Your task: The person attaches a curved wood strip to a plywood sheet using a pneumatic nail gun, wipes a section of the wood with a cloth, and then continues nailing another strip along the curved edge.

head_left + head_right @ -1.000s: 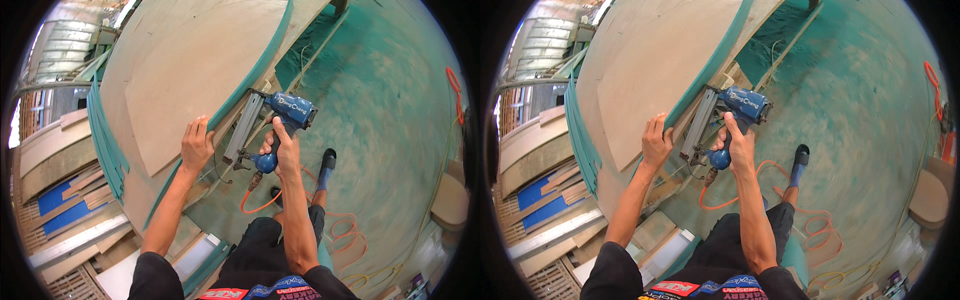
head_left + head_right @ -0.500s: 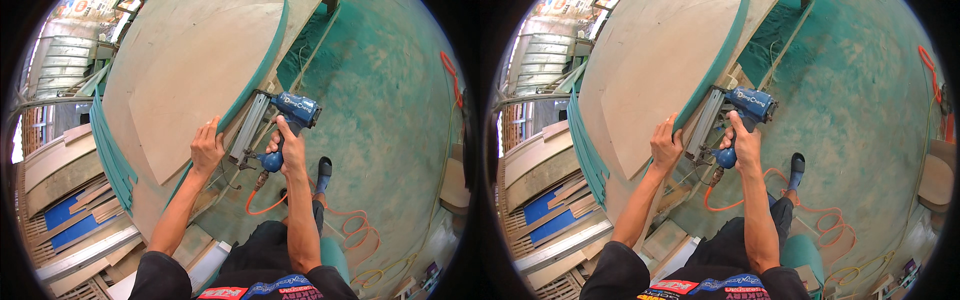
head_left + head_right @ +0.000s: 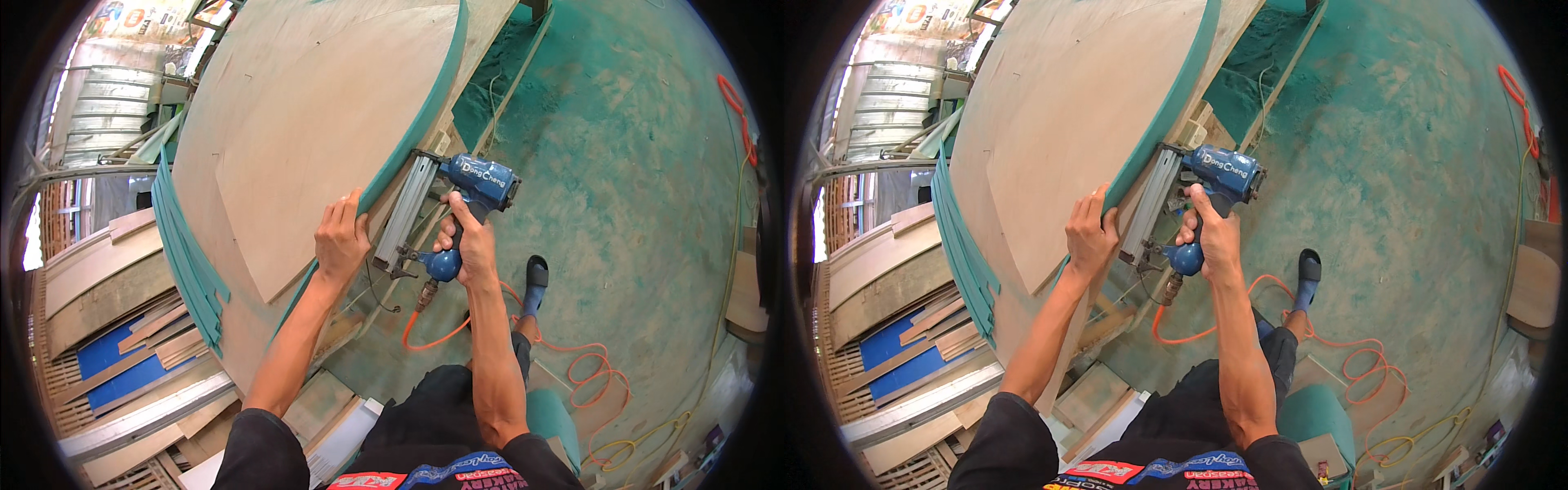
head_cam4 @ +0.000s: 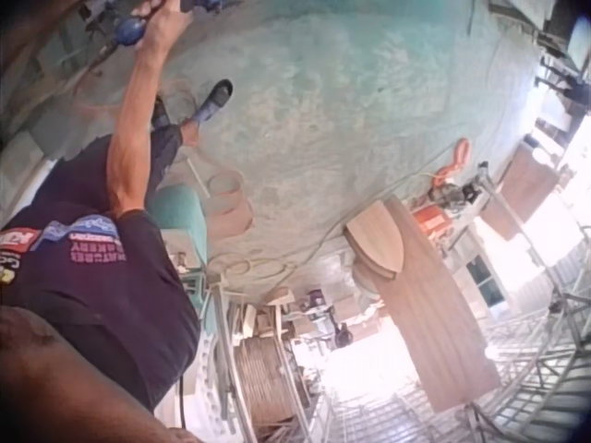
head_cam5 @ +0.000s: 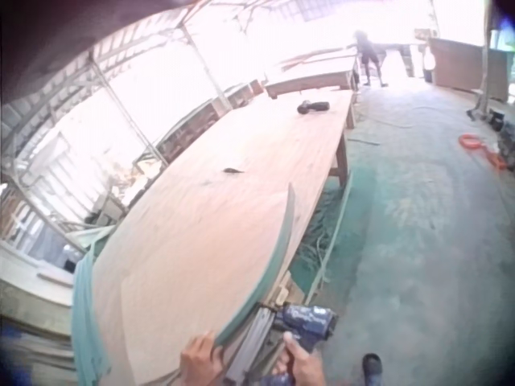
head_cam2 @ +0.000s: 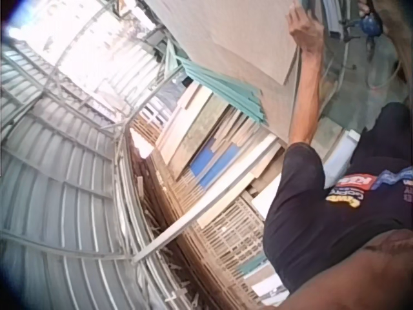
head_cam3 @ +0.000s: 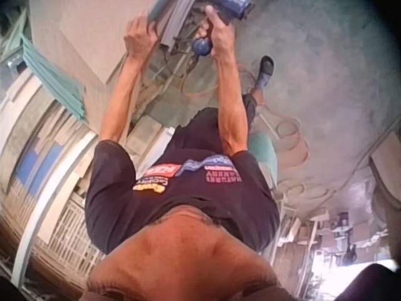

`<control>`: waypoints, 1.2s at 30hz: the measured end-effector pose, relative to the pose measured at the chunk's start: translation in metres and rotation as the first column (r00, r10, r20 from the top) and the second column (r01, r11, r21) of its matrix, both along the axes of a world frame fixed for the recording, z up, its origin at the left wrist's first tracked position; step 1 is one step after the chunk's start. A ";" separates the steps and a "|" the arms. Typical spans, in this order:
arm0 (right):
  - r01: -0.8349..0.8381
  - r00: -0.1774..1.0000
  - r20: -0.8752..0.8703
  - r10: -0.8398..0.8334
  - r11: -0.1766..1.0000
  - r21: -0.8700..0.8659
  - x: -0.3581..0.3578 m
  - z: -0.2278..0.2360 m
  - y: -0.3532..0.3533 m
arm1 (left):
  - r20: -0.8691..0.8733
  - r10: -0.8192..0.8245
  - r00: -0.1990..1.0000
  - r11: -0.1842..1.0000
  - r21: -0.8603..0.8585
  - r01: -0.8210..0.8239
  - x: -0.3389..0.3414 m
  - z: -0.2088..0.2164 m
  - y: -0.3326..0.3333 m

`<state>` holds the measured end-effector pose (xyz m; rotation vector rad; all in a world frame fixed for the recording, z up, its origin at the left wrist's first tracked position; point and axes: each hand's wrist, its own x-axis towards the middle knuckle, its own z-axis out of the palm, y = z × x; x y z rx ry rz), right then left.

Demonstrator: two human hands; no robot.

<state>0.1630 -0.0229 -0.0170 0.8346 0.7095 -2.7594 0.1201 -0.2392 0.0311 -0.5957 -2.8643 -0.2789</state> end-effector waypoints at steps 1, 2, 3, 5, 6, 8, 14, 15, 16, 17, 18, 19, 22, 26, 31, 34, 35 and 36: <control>0.002 1.000 0.007 -0.002 1.000 -0.018 0.002 -0.001 0.000 | 0.004 -0.006 1.000 1.000 0.003 0.006 0.000 0.000 0.001; 0.007 1.000 0.004 -0.007 0.999 -0.039 0.001 0.001 0.000 | 0.008 -0.001 1.000 1.000 -0.004 0.001 -0.003 0.002 0.003; 0.011 1.000 0.002 -0.011 0.998 -0.060 -0.001 0.001 0.000 | 0.011 0.003 1.000 1.000 -0.012 -0.003 -0.006 0.003 0.005; -0.004 1.000 -0.006 0.003 0.995 -0.103 0.000 0.002 -0.003 | 0.031 0.013 0.999 1.000 0.001 -0.013 -0.013 0.006 0.013; -0.010 1.000 -0.002 0.009 0.995 -0.099 -0.001 0.003 -0.005 | 0.047 0.018 0.999 1.000 0.022 -0.019 -0.017 0.009 0.017; -0.009 1.000 0.004 0.010 0.999 -0.052 -0.001 0.010 -0.006 | 0.085 0.018 0.996 0.998 0.052 -0.022 -0.019 0.013 0.020; -0.033 0.999 0.012 0.033 0.997 -0.072 0.007 0.014 0.004 | 0.196 0.111 0.974 0.990 0.064 -0.126 0.018 0.025 -0.010; -0.033 0.999 0.026 0.035 0.996 -0.083 0.010 0.015 -0.001 | 0.197 0.161 0.967 0.984 0.039 -0.172 0.031 0.025 -0.031; -0.034 0.999 0.028 0.037 0.995 -0.091 0.012 0.016 -0.008 | 0.185 0.211 0.960 0.976 0.018 -0.218 0.038 0.025 -0.050; -0.038 0.998 0.038 0.042 0.994 -0.101 0.019 0.019 -0.017 | 0.186 0.220 0.958 0.974 0.010 -0.226 0.046 0.025 -0.069; -0.038 0.998 0.043 0.043 0.992 -0.119 0.018 0.025 -0.018 | 0.175 0.232 0.957 0.972 0.009 -0.237 0.047 0.028 -0.079; -0.041 0.998 0.045 0.047 0.993 -0.115 0.016 0.030 -0.018 | 0.164 0.243 0.956 0.969 0.009 -0.248 0.046 0.027 -0.086; -0.065 0.995 0.061 0.072 0.991 -0.121 0.023 0.036 -0.028 | 0.171 0.228 0.959 0.972 0.016 -0.234 0.035 0.032 -0.082; -0.017 0.995 0.091 0.029 0.991 -0.133 0.029 0.036 -0.044 | 0.112 0.214 0.971 0.976 0.027 -0.218 0.035 0.022 -0.083; 0.091 0.991 0.096 -0.090 0.996 -0.011 0.030 0.046 -0.058 | 0.108 0.189 0.976 0.981 0.034 -0.193 0.039 0.019 -0.085; 0.108 0.990 0.105 -0.097 0.989 -0.100 0.033 0.044 -0.062 | 0.087 0.155 0.984 0.988 0.001 -0.156 0.038 0.023 -0.090; 0.112 0.990 0.098 -0.098 0.983 -0.147 0.032 0.044 -0.061 | 0.099 0.147 0.984 0.989 -0.001 -0.147 0.036 0.026 -0.089; 0.112 0.988 0.126 -0.093 0.982 -0.152 0.035 0.046 -0.065 | 0.111 0.138 0.984 0.990 -0.002 -0.139 0.035 0.031 -0.089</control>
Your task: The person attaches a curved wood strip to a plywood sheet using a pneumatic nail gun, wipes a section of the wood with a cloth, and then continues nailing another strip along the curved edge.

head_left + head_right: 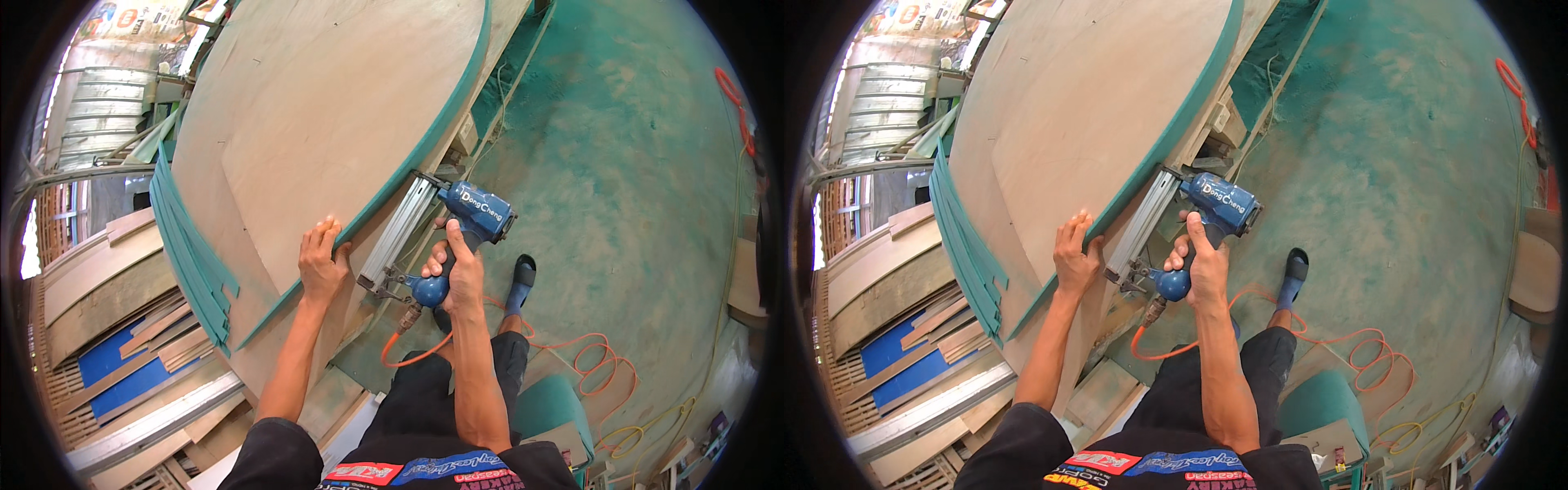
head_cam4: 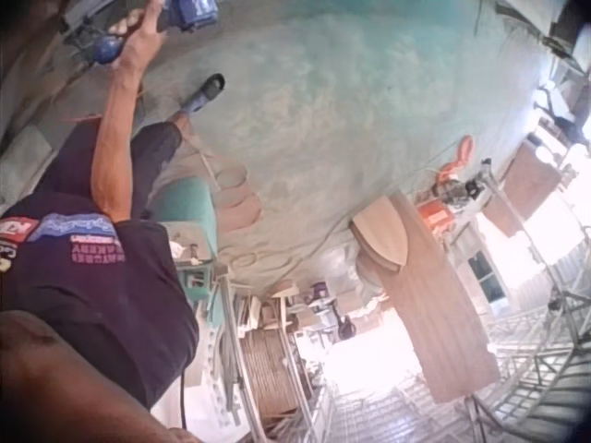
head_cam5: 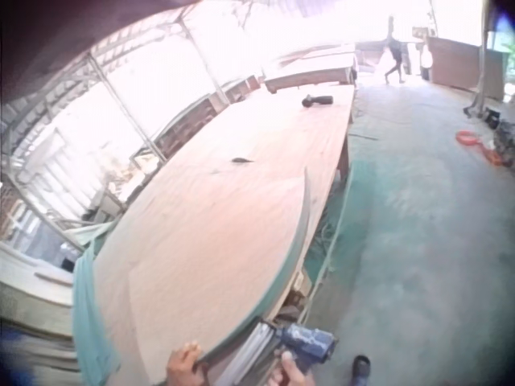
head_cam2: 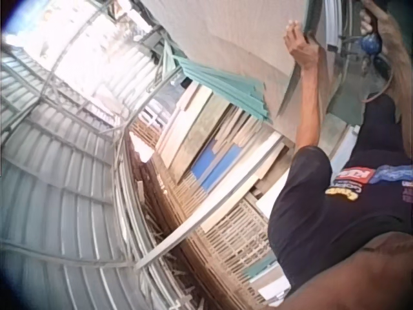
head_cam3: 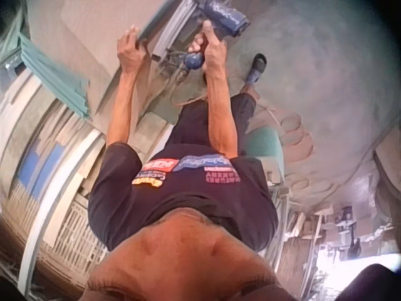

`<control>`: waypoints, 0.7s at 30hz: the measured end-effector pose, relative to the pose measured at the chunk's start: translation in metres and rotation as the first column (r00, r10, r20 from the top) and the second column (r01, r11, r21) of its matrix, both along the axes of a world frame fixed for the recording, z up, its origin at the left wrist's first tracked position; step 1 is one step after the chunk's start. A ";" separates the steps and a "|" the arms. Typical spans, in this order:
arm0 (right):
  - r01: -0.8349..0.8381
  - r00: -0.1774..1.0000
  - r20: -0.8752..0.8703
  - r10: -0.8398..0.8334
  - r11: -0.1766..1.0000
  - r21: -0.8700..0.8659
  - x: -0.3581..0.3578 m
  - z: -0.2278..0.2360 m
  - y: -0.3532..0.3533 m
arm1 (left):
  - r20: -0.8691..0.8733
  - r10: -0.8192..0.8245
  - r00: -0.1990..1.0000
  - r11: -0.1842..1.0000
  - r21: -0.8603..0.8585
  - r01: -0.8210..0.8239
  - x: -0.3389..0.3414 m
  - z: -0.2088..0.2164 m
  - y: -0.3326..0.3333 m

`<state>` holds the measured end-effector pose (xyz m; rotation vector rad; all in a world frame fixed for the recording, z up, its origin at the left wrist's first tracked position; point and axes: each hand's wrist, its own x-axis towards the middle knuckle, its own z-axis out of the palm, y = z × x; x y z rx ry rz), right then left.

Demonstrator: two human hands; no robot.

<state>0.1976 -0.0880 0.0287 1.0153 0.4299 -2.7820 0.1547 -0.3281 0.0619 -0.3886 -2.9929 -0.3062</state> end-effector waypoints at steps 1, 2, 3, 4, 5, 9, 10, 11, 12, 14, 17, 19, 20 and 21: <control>0.014 1.000 -0.010 -0.013 0.998 0.063 -0.001 0.001 -0.003 | 0.013 -0.008 1.000 1.000 -0.001 0.008 -0.002 0.004 0.000; 0.024 1.000 -0.009 -0.023 0.993 0.116 0.000 0.003 -0.010 | -0.001 -0.035 0.999 0.999 0.001 0.035 -0.002 0.005 -0.001; 0.034 0.999 -0.009 -0.033 0.985 0.169 0.001 0.005 -0.015 | -0.014 -0.061 0.998 0.998 0.002 0.061 -0.005 0.003 0.002; 0.047 0.999 0.004 -0.048 0.984 0.170 0.003 0.007 -0.020 | -0.028 -0.087 0.996 0.996 0.003 0.087 -0.006 0.001 0.003; 0.064 0.998 0.011 -0.067 0.982 0.176 0.003 0.011 -0.022 | -0.014 -0.088 0.996 0.996 0.013 0.089 -0.008 0.001 0.000; 0.076 0.994 0.057 -0.088 0.979 0.187 0.006 0.016 -0.034 | -0.002 -0.114 0.993 0.993 0.039 0.114 -0.011 -0.001 -0.008; 0.080 0.994 0.056 -0.092 0.979 0.188 0.005 0.017 -0.034 | -0.008 -0.125 0.992 0.991 0.040 0.125 -0.012 0.000 -0.008; 0.079 0.994 0.060 -0.092 0.980 0.184 0.005 0.016 -0.036 | -0.017 -0.138 0.990 0.989 0.042 0.139 -0.013 -0.002 -0.010; 0.078 0.994 0.064 -0.091 0.981 0.180 0.005 0.015 -0.036 | -0.026 -0.150 0.988 0.987 0.045 0.152 -0.013 -0.004 -0.012; 0.058 0.995 0.074 -0.074 0.978 0.199 0.006 0.016 -0.035 | -0.040 -0.167 0.985 0.985 0.047 0.168 -0.014 -0.005 -0.013; 0.030 0.996 0.078 -0.047 0.977 0.209 0.005 0.018 -0.034 | -0.052 -0.175 0.983 0.983 0.046 0.178 -0.015 -0.005 -0.013; 0.012 0.996 0.084 -0.031 0.976 0.218 0.004 0.022 -0.032 | -0.054 -0.177 0.983 0.983 0.044 0.179 -0.016 -0.004 -0.014; 0.012 0.997 0.077 -0.030 0.976 0.219 0.005 0.021 -0.032 | -0.051 -0.177 0.983 0.983 0.046 0.179 -0.015 -0.004 -0.015; 0.012 0.997 0.070 -0.028 0.976 0.219 0.005 0.020 -0.032 | -0.049 -0.177 0.983 0.983 0.047 0.179 -0.015 -0.004 -0.015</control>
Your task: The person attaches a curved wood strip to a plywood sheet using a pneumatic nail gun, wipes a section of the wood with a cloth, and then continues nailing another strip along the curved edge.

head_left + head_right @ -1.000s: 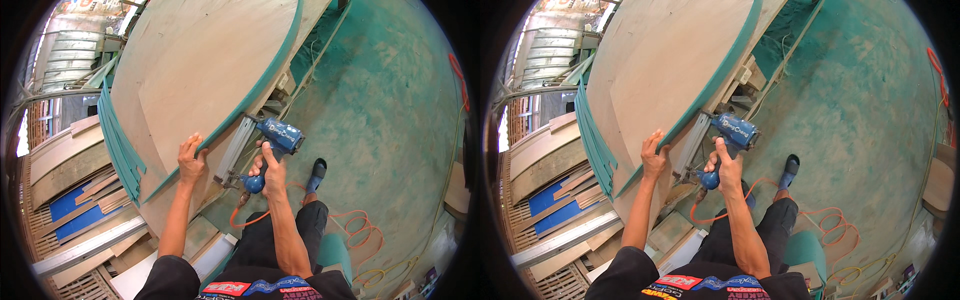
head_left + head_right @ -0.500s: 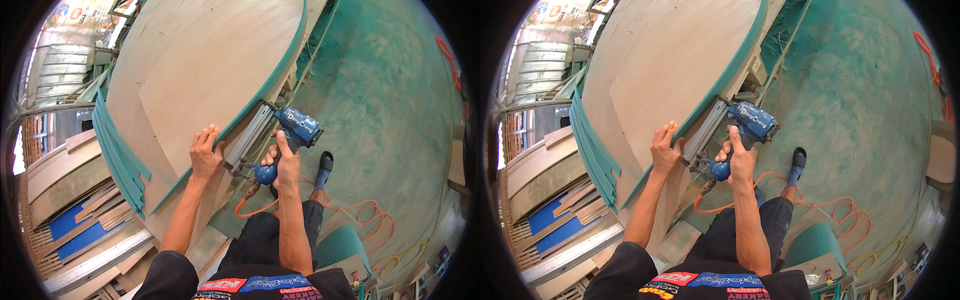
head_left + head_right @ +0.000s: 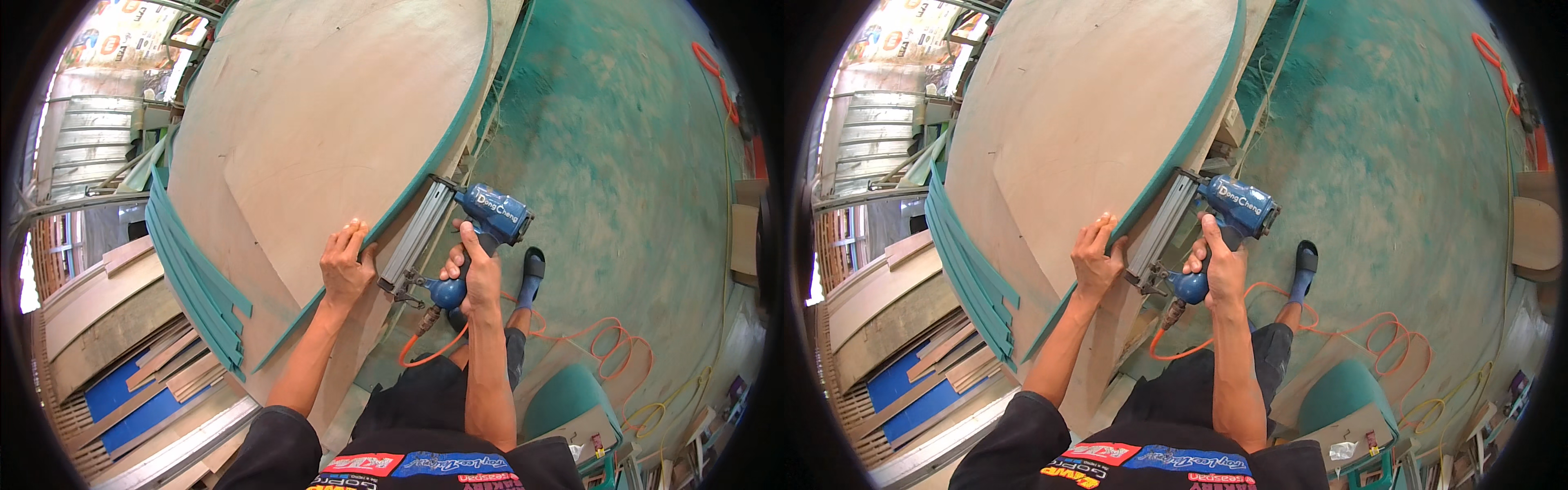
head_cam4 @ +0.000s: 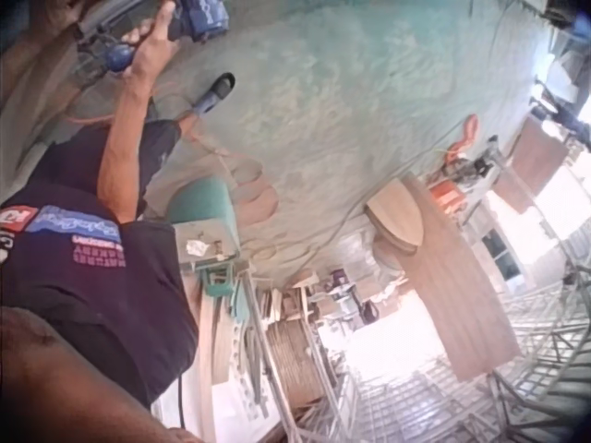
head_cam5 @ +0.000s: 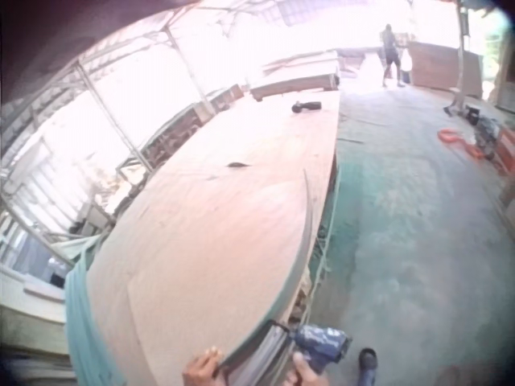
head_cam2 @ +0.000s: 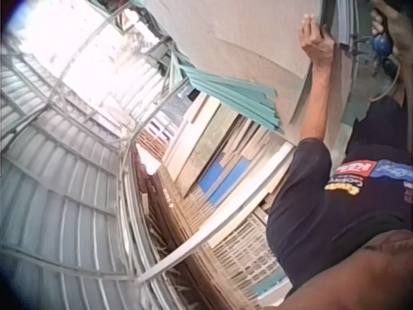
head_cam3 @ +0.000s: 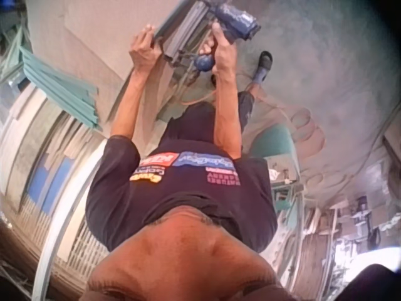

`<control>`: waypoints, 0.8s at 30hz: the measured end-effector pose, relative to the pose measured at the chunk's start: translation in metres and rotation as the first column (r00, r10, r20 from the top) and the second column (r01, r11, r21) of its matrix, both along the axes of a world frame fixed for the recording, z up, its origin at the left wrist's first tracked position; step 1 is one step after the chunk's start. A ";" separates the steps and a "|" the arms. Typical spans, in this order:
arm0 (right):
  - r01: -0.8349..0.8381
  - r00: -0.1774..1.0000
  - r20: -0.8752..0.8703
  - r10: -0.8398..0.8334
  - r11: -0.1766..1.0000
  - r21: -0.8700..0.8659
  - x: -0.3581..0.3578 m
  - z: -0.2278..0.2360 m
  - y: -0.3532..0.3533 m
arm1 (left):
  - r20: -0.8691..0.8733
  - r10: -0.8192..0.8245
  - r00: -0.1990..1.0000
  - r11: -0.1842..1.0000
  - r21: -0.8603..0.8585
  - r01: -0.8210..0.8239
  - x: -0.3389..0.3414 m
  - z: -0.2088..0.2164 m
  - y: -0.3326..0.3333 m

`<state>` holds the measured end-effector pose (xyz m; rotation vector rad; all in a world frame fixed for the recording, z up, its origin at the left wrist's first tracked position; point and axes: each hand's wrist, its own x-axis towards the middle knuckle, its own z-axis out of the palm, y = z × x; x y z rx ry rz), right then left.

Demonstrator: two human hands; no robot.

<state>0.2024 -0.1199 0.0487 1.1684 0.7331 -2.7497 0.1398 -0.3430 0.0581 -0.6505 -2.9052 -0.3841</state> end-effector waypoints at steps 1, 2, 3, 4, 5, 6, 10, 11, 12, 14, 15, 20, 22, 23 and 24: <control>-0.002 1.000 -0.007 0.002 1.000 0.001 0.001 -0.001 0.000 | 0.003 0.001 1.000 1.000 0.001 -0.001 0.001 0.001 0.000; 0.001 1.000 -0.004 -0.001 1.000 -0.012 0.001 -0.002 0.000 | 0.000 0.001 1.000 1.000 -0.001 -0.001 0.000 0.002 0.001; 0.003 1.000 -0.001 -0.003 1.000 -0.024 0.002 -0.004 0.000 | -0.003 0.001 1.000 1.000 -0.002 -0.001 0.000 0.003 0.003; 0.005 1.000 0.002 -0.005 0.999 -0.036 0.002 -0.004 0.000 | -0.005 0.001 1.000 1.000 -0.003 -0.001 0.000 0.004 0.004; 0.004 1.000 0.000 -0.004 0.999 -0.033 0.002 -0.004 0.000 | -0.006 0.005 1.000 1.000 -0.011 -0.005 0.000 0.002 0.004; 0.003 1.000 -0.002 -0.004 1.000 -0.029 0.001 -0.004 0.000 | -0.006 0.008 1.000 1.000 -0.018 -0.008 0.000 0.000 0.002; 0.006 1.000 -0.002 -0.006 1.000 -0.016 0.002 -0.007 -0.002 | -0.022 -0.016 1.000 1.000 -0.028 0.015 0.000 -0.004 0.001; 0.005 1.000 -0.003 -0.005 1.000 -0.014 0.002 -0.008 -0.002 | -0.024 -0.017 1.000 1.000 -0.025 0.016 0.000 -0.004 0.000; 0.004 1.000 -0.005 -0.004 1.000 -0.012 0.001 -0.007 -0.002 | -0.027 -0.018 0.999 1.000 -0.022 0.017 0.000 -0.004 0.000; 0.003 1.000 -0.004 -0.004 1.000 -0.012 0.002 -0.006 -0.002 | -0.026 -0.016 1.000 1.000 -0.020 0.015 0.001 -0.003 -0.001; 0.004 1.000 -0.001 -0.004 1.000 -0.014 0.002 -0.004 -0.002 | -0.022 -0.013 1.000 1.000 -0.021 0.012 0.001 -0.003 -0.001; 0.043 0.999 -0.021 -0.044 0.999 -0.019 0.003 -0.001 -0.003 | -0.013 0.008 1.000 1.000 -0.019 -0.009 0.001 0.002 0.002; 0.031 0.998 -0.047 -0.032 0.999 -0.023 0.003 -0.004 -0.004 | -0.003 0.019 1.000 0.999 -0.026 -0.019 0.001 0.003 0.000; 0.025 0.999 -0.045 -0.026 1.000 -0.015 0.002 -0.003 -0.003 | -0.013 0.017 1.000 1.000 -0.024 -0.017 0.000 0.003 0.002; 0.018 0.999 -0.043 -0.019 1.000 -0.007 0.003 0.000 -0.004 | -0.023 0.015 1.000 1.000 -0.021 -0.015 -0.001 0.003 0.004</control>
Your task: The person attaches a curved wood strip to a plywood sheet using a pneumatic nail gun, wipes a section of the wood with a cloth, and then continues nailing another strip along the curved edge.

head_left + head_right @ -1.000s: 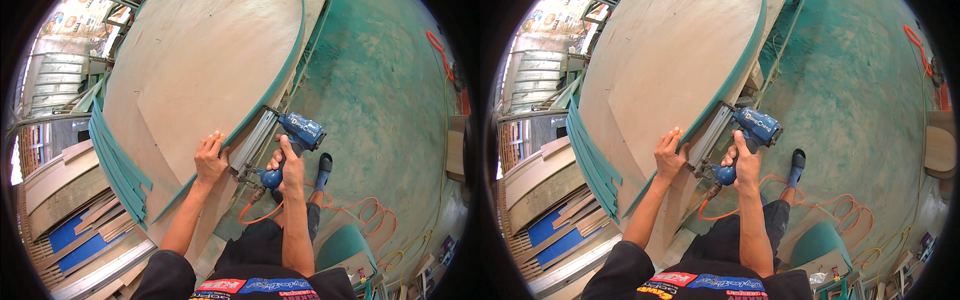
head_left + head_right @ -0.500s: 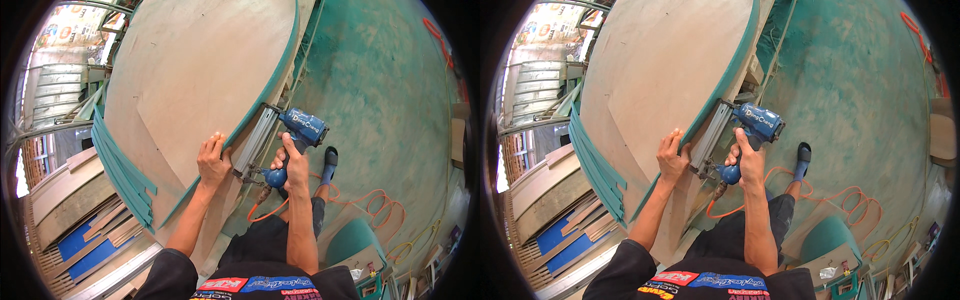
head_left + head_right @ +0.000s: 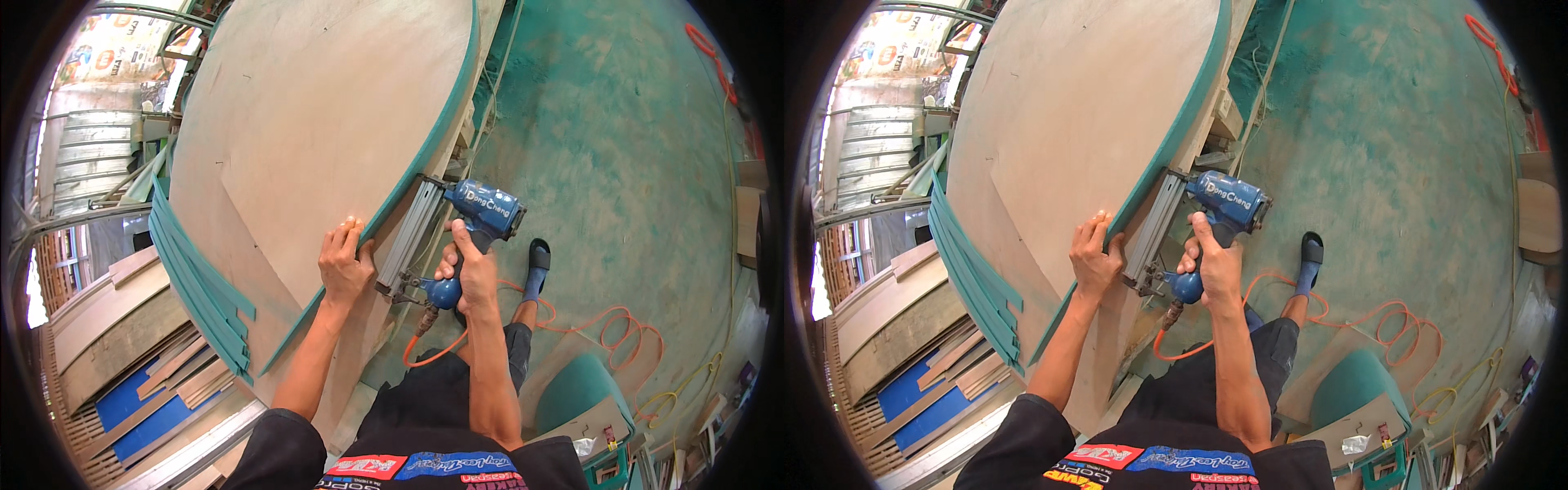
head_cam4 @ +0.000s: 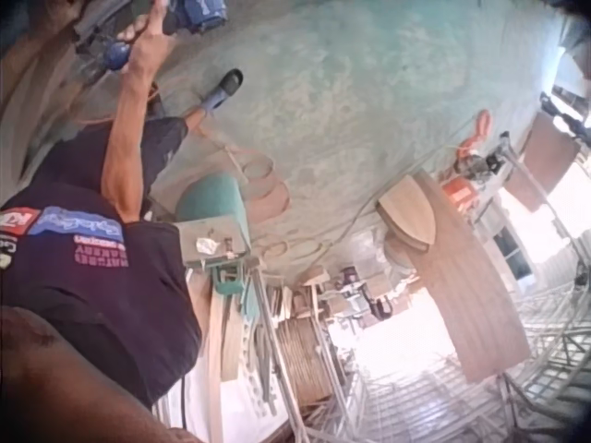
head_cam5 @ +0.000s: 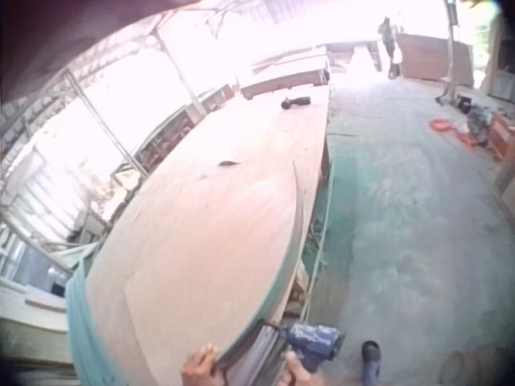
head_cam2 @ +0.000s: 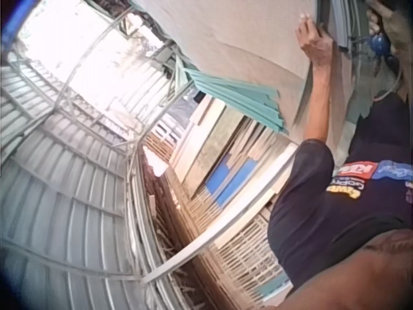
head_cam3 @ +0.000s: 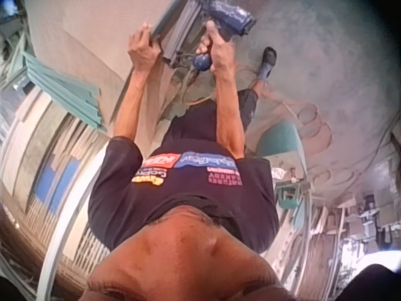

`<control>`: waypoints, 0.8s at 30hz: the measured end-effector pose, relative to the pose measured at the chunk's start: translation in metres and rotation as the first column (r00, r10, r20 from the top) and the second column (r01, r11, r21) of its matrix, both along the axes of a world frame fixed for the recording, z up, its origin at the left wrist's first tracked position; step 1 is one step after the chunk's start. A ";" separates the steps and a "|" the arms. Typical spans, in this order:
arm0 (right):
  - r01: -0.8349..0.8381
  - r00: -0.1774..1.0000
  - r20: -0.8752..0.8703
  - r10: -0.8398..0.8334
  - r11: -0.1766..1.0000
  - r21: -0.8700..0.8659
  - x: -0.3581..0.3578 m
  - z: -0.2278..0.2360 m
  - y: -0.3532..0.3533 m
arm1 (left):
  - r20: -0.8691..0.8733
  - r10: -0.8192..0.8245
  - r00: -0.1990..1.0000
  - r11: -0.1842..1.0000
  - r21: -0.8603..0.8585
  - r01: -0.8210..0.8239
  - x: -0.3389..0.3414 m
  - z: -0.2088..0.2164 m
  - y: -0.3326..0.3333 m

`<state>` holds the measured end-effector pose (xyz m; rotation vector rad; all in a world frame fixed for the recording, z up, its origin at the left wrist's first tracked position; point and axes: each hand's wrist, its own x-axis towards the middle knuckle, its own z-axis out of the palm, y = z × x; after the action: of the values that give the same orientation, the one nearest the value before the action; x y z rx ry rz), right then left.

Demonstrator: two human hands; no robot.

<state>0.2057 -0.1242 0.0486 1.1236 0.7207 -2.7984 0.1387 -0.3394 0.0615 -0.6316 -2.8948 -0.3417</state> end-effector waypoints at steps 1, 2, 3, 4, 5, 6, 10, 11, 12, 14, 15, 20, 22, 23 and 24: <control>-0.008 1.000 0.003 0.008 1.000 0.009 -0.001 0.002 0.001 | -0.010 -0.001 1.000 1.000 0.003 0.001 -0.002 0.001 0.002; -0.013 1.000 0.006 0.013 1.000 0.014 0.000 0.003 0.001 | 0.002 0.003 1.000 1.000 0.004 -0.003 -0.001 0.002 0.003; -0.020 1.000 0.010 0.020 1.000 0.019 -0.001 0.003 0.002 | 0.014 0.007 1.000 1.000 0.006 -0.007 -0.001 0.003 0.004; -0.028 1.000 0.013 0.027 0.999 0.024 -0.001 0.004 0.003 | 0.026 0.012 1.000 1.000 0.007 -0.013 -0.001 0.004 0.006; -0.014 1.000 -0.004 0.014 1.000 0.021 -0.001 0.005 0.003 | 0.024 -0.001 1.000 1.000 0.009 0.001 -0.002 0.004 0.006; -0.002 1.000 -0.020 0.002 1.000 0.018 -0.001 0.005 0.002 | 0.021 -0.014 1.000 1.000 0.010 0.014 -0.004 0.004 0.007; -0.015 1.000 0.003 0.015 0.999 -0.051 0.002 0.005 -0.001 | 0.080 0.019 0.997 1.000 0.020 -0.020 -0.009 0.016 0.027; -0.027 1.000 -0.007 0.027 0.996 -0.087 0.003 0.008 0.001 | 0.109 0.017 0.994 0.999 0.047 -0.022 -0.010 0.021 0.033; -0.037 0.999 0.000 0.038 0.996 -0.084 0.003 0.011 0.001 | 0.138 0.014 0.990 0.997 0.074 -0.024 -0.011 0.028 0.033; -0.044 0.999 -0.001 0.044 0.995 -0.089 0.001 0.017 0.002 | 0.173 0.031 0.984 0.995 0.090 -0.047 -0.011 0.039 0.023; -0.056 0.998 0.005 0.057 0.995 -0.082 0.001 0.021 0.003 | 0.177 0.048 0.983 0.995 0.077 -0.062 -0.009 0.040 0.012; -0.038 0.999 0.020 0.039 0.997 -0.062 0.000 0.026 -0.002 | 0.119 0.073 0.990 0.995 0.062 -0.081 -0.002 0.035 0.004; -0.014 0.999 0.044 0.018 0.996 -0.086 0.002 0.031 -0.006 | 0.108 0.087 0.990 0.995 0.045 -0.092 -0.001 0.034 0.001; -0.006 0.999 0.040 0.009 0.997 -0.080 0.001 0.031 -0.006 | 0.097 0.093 0.991 0.994 0.044 -0.097 -0.001 0.032 0.003; 0.002 0.999 0.036 0.000 0.997 -0.074 0.000 0.031 -0.007 | 0.078 0.086 0.993 0.995 0.041 -0.090 -0.002 0.028 0.003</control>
<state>0.2053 -0.1309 0.0793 1.1584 0.6084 -2.7731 0.1372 -0.3366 0.0899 -0.4921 -2.9663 -0.4264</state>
